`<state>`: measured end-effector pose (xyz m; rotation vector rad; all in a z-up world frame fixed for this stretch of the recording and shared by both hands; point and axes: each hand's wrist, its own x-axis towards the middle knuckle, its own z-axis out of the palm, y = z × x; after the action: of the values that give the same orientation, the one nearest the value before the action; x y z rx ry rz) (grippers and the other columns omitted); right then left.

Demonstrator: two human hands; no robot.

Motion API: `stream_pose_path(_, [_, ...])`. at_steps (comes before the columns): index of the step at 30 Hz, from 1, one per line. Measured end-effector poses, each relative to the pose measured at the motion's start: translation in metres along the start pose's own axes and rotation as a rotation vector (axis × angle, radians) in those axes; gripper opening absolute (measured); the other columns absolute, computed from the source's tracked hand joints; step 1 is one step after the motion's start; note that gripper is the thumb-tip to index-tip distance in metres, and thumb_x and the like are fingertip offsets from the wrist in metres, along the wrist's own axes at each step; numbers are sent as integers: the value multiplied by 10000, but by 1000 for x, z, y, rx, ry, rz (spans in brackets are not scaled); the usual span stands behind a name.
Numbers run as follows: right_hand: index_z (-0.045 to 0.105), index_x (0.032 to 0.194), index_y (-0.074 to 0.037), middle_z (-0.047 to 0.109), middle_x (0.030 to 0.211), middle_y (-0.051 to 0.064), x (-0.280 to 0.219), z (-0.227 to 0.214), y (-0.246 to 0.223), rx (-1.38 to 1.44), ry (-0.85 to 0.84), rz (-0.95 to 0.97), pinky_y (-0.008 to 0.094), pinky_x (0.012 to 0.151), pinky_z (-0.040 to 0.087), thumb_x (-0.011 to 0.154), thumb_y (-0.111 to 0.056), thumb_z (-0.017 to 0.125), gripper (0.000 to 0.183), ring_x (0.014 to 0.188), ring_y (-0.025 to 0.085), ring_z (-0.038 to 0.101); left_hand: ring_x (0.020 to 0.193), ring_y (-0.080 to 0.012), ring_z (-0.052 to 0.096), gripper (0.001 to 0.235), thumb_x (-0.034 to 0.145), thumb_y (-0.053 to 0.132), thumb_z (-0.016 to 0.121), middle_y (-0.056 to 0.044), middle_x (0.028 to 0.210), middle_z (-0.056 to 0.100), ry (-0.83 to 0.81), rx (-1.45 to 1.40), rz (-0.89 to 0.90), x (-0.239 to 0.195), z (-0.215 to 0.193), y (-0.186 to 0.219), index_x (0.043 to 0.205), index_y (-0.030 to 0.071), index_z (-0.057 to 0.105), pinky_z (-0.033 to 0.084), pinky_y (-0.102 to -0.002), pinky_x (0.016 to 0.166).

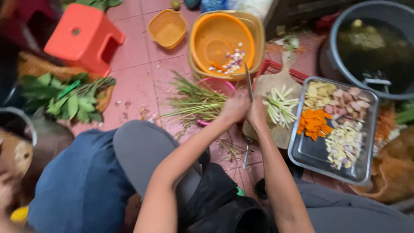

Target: Chopping lemongrass and other vegetables on a wooden cutting board.

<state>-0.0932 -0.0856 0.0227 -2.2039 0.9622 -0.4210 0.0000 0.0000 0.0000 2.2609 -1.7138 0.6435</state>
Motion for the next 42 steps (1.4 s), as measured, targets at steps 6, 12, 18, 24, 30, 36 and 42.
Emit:
stream_pose_path(6, [492, 1188, 49, 677, 967, 350, -2, -44, 4, 112, -64, 46, 522, 837, 540, 894, -189, 661, 414, 960, 492, 693, 950, -319, 701, 191, 855, 147, 591, -132, 979, 699, -45, -206, 15, 21, -33, -6, 965, 31, 694, 584, -405, 647])
stream_pose_path(12, [428, 1302, 44, 679, 925, 357, -15, -52, 15, 24, -73, 110, 549, 833, 532, 910, -155, 625, 481, 945, 517, 683, 955, -304, 706, 139, 832, 136, 594, -107, 925, 700, -4, -250, 30, 38, -31, 14, 924, 70, 675, 597, -403, 719])
stream_pose_path(18, [494, 1191, 115, 698, 892, 365, 11, 5, 98, 145, 68, 283, 561, 827, 494, 1089, -285, 432, 417, 937, 513, 687, 812, -278, 711, 143, 879, 154, 604, -127, 908, 698, -116, -147, 21, 35, -13, 44, 932, 46, 682, 575, -409, 577])
stream_pose_path(24, [345, 1316, 162, 659, 1008, 420, 20, -38, 126, -146, 97, 246, 601, 862, 507, 958, -134, 612, 536, 977, 585, 652, 747, -277, 694, 148, 882, 150, 610, -112, 820, 674, -33, -187, 87, 58, -52, -1, 967, 63, 696, 563, -458, 583])
stream_pose_path(30, [367, 1244, 163, 634, 1025, 441, -5, -65, 107, -47, 86, 270, 558, 885, 517, 921, -188, 700, 582, 1014, 569, 641, 1075, -280, 685, 186, 956, 196, 572, -102, 1137, 683, -415, -28, 278, -27, 59, -85, 1088, 89, 651, 576, -425, 847])
stream_pose_path(36, [458, 1189, 93, 679, 874, 304, -28, -75, 113, 22, 105, 142, 505, 733, 545, 963, -201, 722, 455, 820, 445, 699, 1038, -330, 730, 524, 893, 245, 508, -135, 1238, 714, -385, 0, -16, -110, 106, -24, 1407, 161, 569, 593, -507, 829])
stream_pose_path(42, [447, 1046, -60, 514, 633, 28, -64, -100, 72, 498, -6, 465, 306, 349, 382, 970, -192, 650, 254, 444, 121, 501, 1014, -426, 696, 693, 1032, 674, 581, -329, 1080, 690, -623, -589, -967, -167, 182, 35, 1192, 8, 688, 544, -473, 822])
